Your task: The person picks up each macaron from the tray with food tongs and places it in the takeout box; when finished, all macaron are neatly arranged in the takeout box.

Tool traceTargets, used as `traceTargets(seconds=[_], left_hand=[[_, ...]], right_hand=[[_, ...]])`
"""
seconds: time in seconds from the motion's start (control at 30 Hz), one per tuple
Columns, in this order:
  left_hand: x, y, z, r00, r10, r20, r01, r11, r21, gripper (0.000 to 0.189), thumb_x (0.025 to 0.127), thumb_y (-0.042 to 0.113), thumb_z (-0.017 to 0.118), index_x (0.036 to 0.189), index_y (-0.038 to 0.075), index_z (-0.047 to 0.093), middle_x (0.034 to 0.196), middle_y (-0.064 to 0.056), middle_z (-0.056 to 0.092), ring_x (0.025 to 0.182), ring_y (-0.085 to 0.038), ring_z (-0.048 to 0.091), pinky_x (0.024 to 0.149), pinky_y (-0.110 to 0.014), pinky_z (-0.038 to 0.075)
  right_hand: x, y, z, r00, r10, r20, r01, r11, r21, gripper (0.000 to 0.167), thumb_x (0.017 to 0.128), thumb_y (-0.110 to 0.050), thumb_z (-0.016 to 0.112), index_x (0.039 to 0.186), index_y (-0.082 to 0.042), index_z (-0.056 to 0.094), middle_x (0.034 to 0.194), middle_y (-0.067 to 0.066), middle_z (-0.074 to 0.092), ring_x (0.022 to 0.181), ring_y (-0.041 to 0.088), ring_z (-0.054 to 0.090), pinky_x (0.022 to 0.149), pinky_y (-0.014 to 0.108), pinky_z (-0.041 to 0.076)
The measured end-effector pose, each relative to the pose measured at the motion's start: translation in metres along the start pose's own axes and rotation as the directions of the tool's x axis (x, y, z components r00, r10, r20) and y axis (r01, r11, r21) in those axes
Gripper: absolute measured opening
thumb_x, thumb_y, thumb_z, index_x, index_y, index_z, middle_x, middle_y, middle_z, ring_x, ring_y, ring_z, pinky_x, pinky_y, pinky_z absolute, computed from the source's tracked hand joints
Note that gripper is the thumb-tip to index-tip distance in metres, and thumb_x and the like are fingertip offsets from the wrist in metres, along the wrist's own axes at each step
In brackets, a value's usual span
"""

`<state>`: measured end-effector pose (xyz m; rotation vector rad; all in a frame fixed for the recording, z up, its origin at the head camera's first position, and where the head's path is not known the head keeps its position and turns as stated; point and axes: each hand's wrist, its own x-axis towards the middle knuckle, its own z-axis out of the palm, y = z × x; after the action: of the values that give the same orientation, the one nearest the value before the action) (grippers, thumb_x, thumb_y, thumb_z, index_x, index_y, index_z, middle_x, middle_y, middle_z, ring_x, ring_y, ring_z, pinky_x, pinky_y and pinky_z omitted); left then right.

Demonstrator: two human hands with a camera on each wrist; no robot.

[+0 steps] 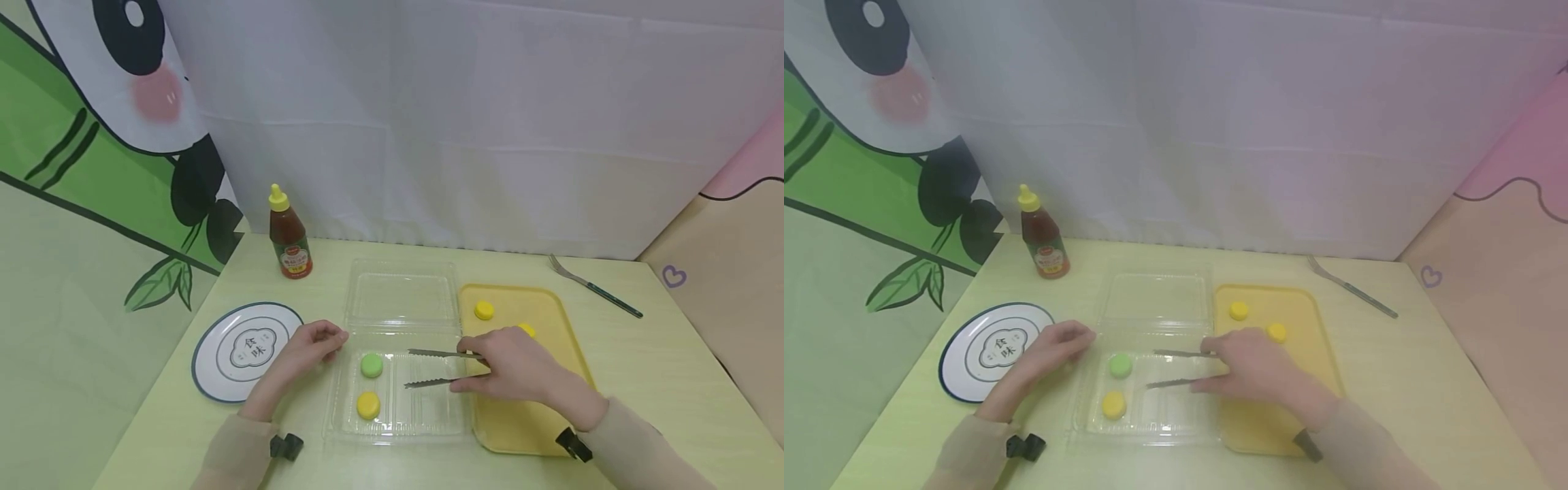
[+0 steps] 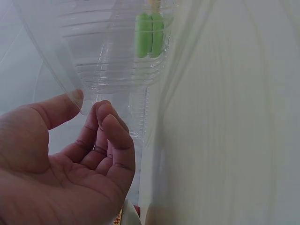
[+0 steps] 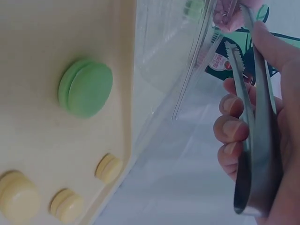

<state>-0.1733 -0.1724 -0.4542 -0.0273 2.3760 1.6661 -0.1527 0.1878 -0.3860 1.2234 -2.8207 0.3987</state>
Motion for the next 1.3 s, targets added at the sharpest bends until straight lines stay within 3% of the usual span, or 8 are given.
traceTargets(seconds=[0.43,0.87,1.3], left_hand=[[0.001,-0.001,0.000,1.000,-0.001,-0.007,0.001,1.000,0.003,0.026,0.098,0.025,0.065,0.107,0.000,0.066,0.087,-0.008,0.065,0.074,-0.018,0.056,0.066,-0.030,0.047],[0.001,-0.002,0.000,1.000,-0.012,-0.016,0.012,1.000,0.014,0.027,0.097,0.025,0.066,0.107,0.001,0.066,0.086,-0.007,0.065,0.075,-0.019,0.056,0.067,-0.031,0.046],[0.003,-0.005,0.000,1.000,-0.022,-0.017,0.022,1.000,0.014,0.026,0.097,0.027,0.066,0.106,0.002,0.067,0.085,-0.007,0.064,0.075,-0.018,0.056,0.067,-0.030,0.046]], right_hand=[[-0.022,0.027,-0.016,0.996,0.026,-0.086,-0.029,0.999,-0.037,0.038,0.083,-0.056,0.075,0.093,-0.021,0.068,0.059,-0.022,0.043,0.049,-0.005,0.034,0.049,0.020,0.034],[-0.062,0.057,-0.032,0.983,0.108,-0.148,-0.127,0.984,-0.124,0.032,0.079,-0.052,0.081,0.086,-0.028,0.061,0.057,-0.021,0.026,0.051,-0.004,0.022,0.049,0.019,0.022],[-0.097,0.084,-0.038,0.976,0.162,-0.144,-0.183,0.971,-0.153,0.030,0.078,-0.050,0.082,0.084,-0.031,0.060,0.057,-0.022,0.024,0.051,-0.006,0.022,0.048,0.018,0.021]])
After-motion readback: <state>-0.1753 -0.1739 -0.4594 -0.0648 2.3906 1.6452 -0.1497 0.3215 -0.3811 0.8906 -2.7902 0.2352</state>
